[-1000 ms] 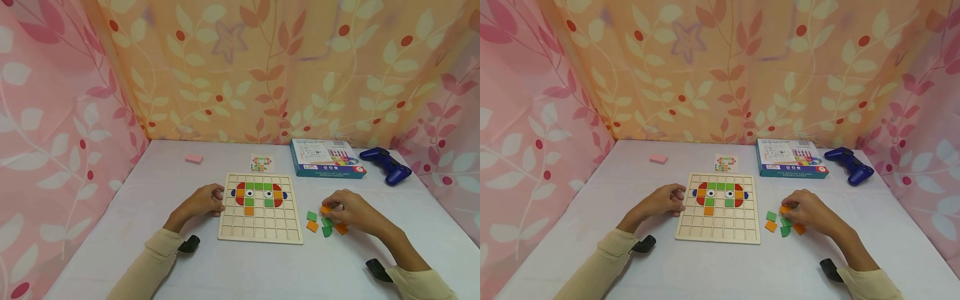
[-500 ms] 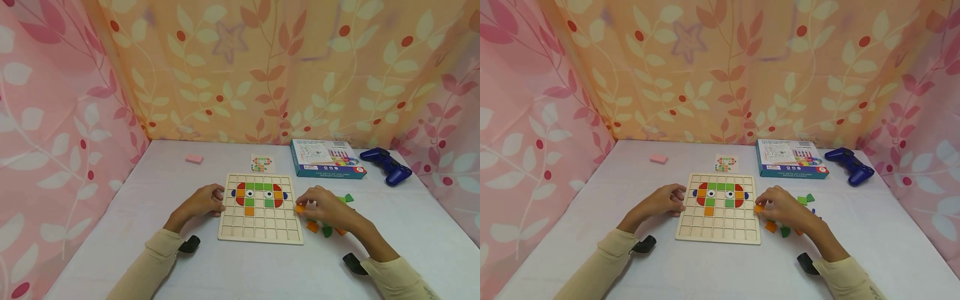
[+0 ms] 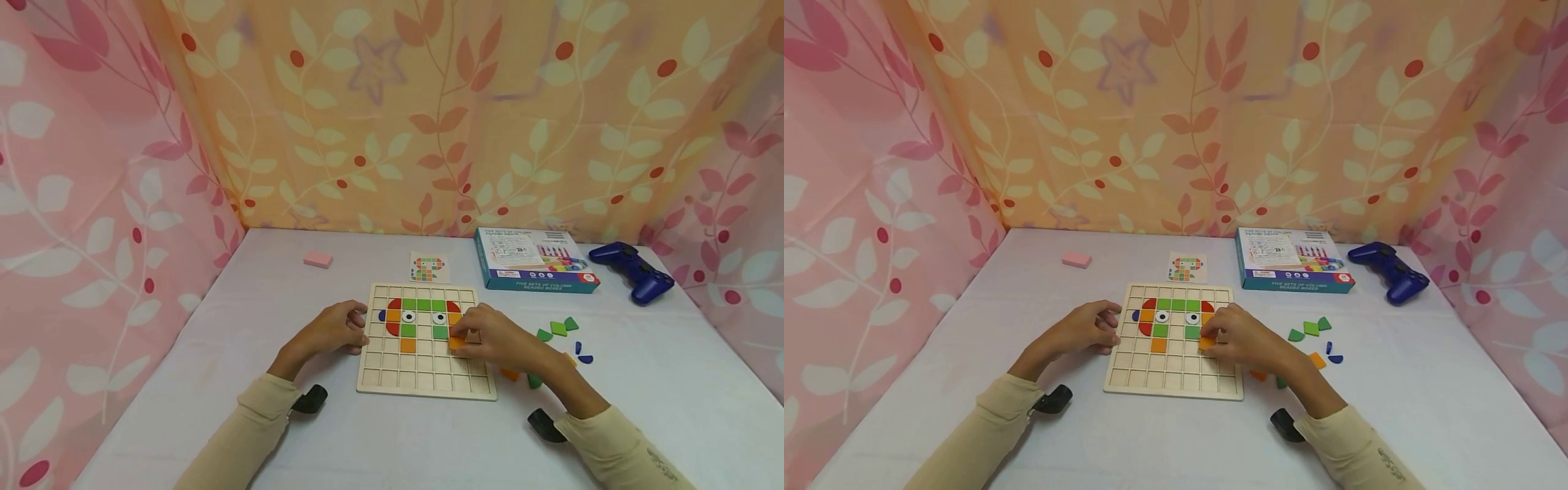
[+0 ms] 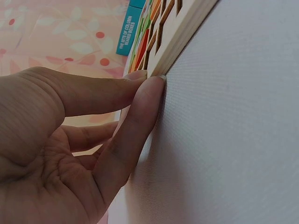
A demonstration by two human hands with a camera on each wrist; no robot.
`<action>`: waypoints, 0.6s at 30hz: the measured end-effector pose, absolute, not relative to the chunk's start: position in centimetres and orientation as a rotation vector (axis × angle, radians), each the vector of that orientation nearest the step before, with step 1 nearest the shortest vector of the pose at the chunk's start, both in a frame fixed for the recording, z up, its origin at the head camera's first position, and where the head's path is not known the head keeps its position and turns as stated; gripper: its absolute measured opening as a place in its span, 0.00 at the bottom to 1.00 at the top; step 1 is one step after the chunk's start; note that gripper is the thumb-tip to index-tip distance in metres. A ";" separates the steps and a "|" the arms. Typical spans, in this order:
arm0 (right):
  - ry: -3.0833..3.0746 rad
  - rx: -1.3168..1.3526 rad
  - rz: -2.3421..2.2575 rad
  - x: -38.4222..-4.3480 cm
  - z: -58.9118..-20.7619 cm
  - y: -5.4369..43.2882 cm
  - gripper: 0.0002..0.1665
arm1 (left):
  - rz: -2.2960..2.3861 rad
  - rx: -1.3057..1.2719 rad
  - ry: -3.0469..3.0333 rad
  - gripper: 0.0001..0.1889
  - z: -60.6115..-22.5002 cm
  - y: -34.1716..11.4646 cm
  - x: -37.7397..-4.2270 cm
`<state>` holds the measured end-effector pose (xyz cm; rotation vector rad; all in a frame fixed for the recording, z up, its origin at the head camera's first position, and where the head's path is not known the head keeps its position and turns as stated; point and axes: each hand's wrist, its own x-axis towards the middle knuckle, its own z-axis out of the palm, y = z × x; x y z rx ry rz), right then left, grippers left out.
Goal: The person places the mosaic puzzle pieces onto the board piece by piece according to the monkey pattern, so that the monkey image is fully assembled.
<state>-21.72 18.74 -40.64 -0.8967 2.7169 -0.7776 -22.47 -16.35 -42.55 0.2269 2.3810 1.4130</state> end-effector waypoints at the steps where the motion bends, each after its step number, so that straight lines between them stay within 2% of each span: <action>1: 2.716 -0.912 -0.770 -21.8 -40.7 18.5 0.17 | 1.413 0.226 2.381 0.33 -42.6 -16.3 -22.5; 7: 2.701 -1.009 -0.753 -22.0 -41.0 17.0 0.16 | 1.402 0.224 2.388 0.34 -42.5 -16.3 -22.4; 18: 2.684 -1.019 -0.745 -22.3 -41.3 14.8 0.16 | 1.380 0.224 2.409 0.34 -42.5 -16.3 -22.4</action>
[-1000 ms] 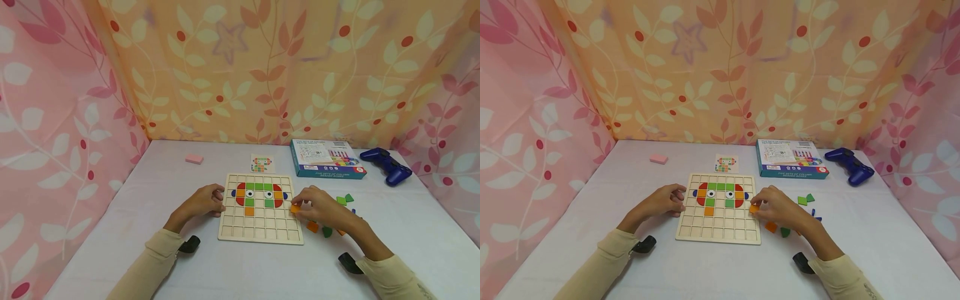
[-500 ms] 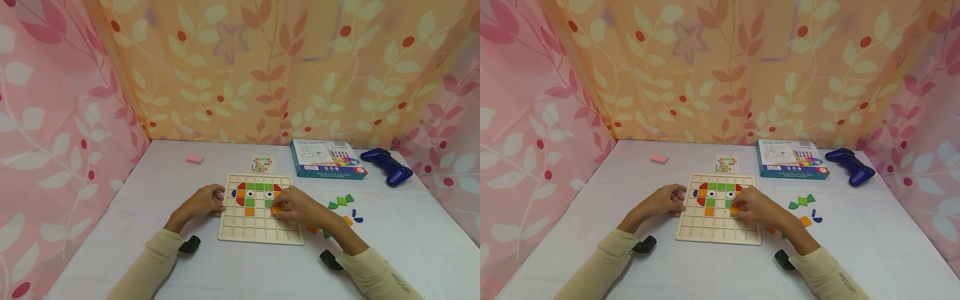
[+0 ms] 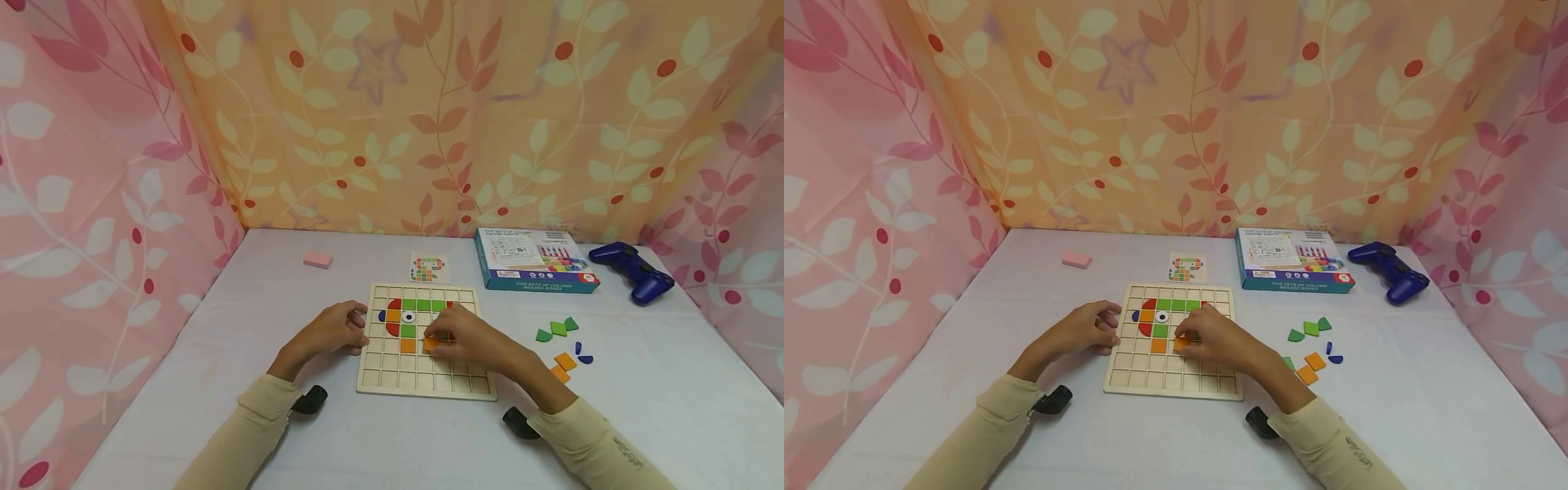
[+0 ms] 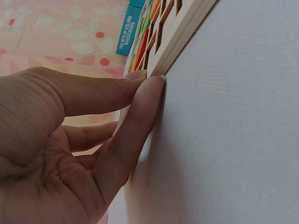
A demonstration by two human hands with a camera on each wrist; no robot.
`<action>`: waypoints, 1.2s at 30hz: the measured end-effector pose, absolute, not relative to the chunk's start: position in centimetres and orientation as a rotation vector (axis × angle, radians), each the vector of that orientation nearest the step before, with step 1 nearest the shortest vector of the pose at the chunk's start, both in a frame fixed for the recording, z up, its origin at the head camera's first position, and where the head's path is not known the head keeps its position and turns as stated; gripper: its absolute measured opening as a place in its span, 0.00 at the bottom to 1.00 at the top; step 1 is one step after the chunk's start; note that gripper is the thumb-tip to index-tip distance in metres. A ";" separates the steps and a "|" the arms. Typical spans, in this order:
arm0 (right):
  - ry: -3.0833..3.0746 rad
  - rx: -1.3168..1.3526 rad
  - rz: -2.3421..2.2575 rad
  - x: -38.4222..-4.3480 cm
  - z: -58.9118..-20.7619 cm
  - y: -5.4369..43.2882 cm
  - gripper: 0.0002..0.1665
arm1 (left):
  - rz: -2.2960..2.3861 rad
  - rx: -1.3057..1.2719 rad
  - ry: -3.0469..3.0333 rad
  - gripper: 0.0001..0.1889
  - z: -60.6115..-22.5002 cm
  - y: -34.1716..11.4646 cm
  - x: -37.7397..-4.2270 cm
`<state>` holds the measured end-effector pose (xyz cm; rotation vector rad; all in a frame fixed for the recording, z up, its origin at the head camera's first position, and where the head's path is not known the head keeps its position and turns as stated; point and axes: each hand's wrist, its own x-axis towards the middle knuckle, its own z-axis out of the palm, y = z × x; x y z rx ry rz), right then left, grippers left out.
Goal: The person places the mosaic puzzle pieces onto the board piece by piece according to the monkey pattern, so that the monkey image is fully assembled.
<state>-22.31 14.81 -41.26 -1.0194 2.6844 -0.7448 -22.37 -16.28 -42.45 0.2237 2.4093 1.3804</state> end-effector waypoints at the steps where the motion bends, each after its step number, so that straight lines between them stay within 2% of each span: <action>1: 2.683 -1.028 -0.746 -22.3 -41.3 14.7 0.16 | 1.379 0.222 2.410 0.34 -42.4 -16.3 -22.4; 25: 2.681 -1.047 -0.750 -21.9 -41.0 14.2 0.15 | 1.397 0.223 2.402 0.33 -42.3 -16.1 -22.3; 36: 2.652 -0.822 -0.872 -21.5 -40.2 17.8 0.19 | 1.390 0.195 2.411 0.33 -42.4 -16.1 -22.3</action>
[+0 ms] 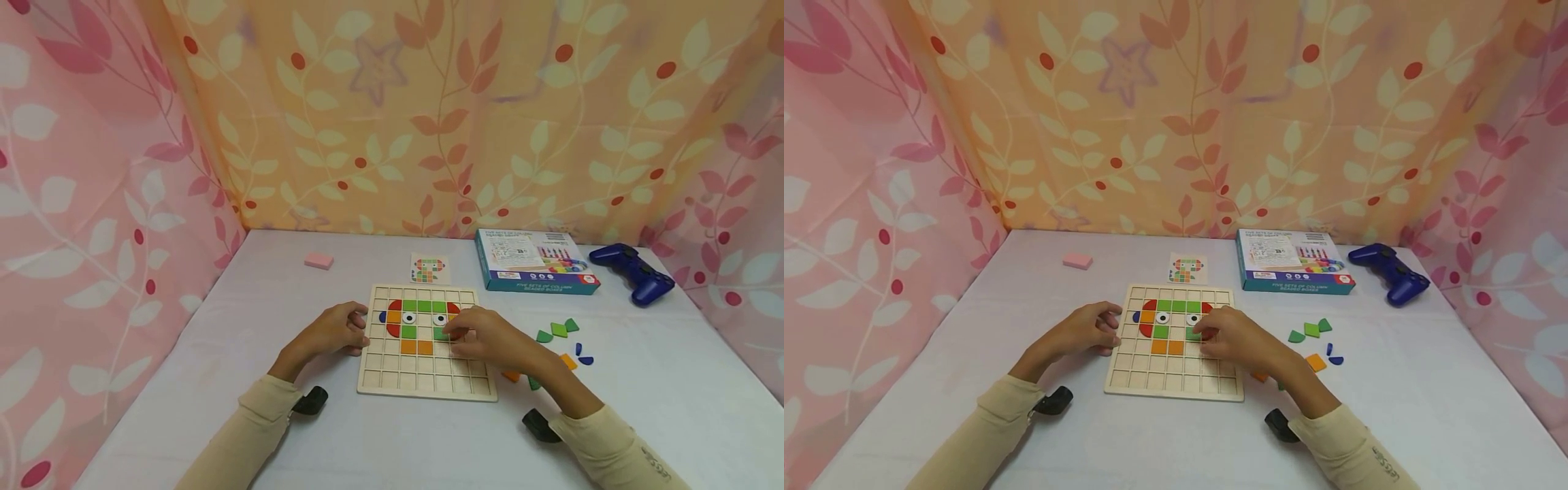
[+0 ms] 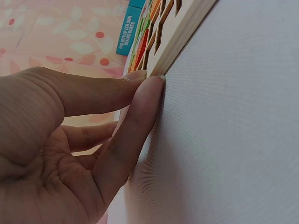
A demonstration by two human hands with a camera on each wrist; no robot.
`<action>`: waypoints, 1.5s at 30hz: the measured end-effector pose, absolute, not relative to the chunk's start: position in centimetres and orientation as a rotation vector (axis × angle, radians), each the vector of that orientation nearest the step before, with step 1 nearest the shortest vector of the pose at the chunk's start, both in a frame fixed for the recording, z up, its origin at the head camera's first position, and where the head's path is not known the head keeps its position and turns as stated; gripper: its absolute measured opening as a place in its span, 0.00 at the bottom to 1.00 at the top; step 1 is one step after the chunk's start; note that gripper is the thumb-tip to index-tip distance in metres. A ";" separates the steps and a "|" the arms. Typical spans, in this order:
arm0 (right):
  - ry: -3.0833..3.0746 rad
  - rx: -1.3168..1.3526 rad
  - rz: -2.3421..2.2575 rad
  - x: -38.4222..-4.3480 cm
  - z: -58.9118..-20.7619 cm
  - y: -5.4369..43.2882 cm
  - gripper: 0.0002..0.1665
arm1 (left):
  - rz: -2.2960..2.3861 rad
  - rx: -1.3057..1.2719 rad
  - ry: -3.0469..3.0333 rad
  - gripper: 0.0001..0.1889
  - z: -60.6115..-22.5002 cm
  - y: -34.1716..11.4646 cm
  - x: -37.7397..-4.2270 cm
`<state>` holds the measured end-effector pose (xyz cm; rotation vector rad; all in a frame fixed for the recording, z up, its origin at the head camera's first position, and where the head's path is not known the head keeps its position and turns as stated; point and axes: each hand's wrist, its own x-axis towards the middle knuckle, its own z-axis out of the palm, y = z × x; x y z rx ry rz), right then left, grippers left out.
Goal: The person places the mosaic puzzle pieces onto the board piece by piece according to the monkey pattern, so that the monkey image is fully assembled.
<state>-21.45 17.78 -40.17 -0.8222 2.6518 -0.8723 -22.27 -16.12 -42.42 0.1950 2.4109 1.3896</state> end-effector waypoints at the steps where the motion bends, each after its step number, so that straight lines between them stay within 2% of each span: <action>1: 2.656 -0.812 -0.881 -21.4 -40.1 18.2 0.18 | 1.392 0.194 2.409 0.33 -42.4 -16.1 -22.3; 24: 2.831 -0.541 -0.717 -18.8 -39.9 30.2 0.23 | 1.383 0.194 2.423 0.33 -42.4 -16.1 -22.2; 45: 2.823 -0.412 -0.666 -17.5 -40.4 34.3 0.26 | 1.388 0.236 2.409 0.33 -42.4 -16.3 -22.4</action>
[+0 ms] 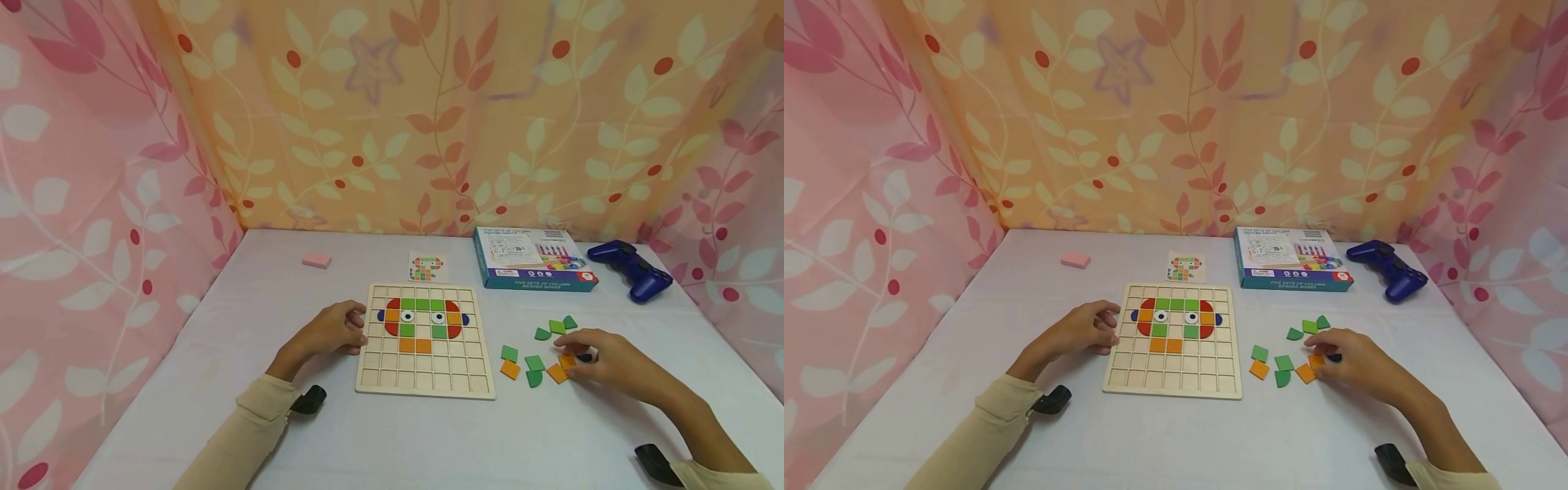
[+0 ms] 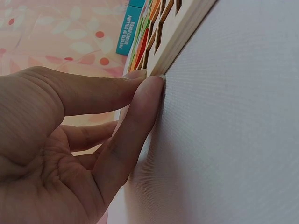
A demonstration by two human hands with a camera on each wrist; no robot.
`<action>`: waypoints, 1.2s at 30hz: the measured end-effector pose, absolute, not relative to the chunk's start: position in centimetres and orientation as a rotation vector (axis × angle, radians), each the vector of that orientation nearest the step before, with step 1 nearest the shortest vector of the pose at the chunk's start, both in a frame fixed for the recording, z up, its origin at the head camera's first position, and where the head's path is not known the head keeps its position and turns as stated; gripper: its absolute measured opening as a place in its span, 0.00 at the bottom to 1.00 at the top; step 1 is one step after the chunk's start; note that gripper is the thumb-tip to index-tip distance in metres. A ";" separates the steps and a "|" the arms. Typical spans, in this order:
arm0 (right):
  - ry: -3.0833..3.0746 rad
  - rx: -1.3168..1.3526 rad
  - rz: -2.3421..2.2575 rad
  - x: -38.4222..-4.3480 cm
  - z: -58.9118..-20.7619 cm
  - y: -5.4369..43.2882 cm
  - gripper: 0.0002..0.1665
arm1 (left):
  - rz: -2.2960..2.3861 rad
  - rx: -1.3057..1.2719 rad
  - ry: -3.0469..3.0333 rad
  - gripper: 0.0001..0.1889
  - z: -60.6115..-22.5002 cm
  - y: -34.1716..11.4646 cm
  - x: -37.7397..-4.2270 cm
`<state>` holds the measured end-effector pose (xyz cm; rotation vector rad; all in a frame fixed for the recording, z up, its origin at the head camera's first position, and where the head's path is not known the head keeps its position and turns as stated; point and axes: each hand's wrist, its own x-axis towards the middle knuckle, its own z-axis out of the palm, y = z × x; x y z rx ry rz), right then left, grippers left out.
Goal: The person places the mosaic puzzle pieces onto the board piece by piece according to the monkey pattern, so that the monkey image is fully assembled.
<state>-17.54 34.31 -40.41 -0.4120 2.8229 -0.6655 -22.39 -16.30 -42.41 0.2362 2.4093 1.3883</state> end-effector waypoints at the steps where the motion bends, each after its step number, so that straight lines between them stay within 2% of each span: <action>1: 2.821 -0.410 -0.661 -17.5 -40.4 34.4 0.26 | 1.386 0.239 2.412 0.33 -42.4 -16.3 -22.4; 14: 2.825 -0.406 -0.614 -17.6 -40.5 35.1 0.19 | 1.373 0.230 2.425 0.34 -42.4 -16.3 -22.5; 22: 2.837 -0.400 -0.611 -17.8 -40.3 35.0 0.20 | 1.349 0.236 2.449 0.34 -42.4 -16.3 -22.5; 36: 2.826 -0.485 -0.739 -18.4 -40.4 30.7 0.18 | 1.366 0.201 2.427 0.33 -42.2 -16.1 -22.2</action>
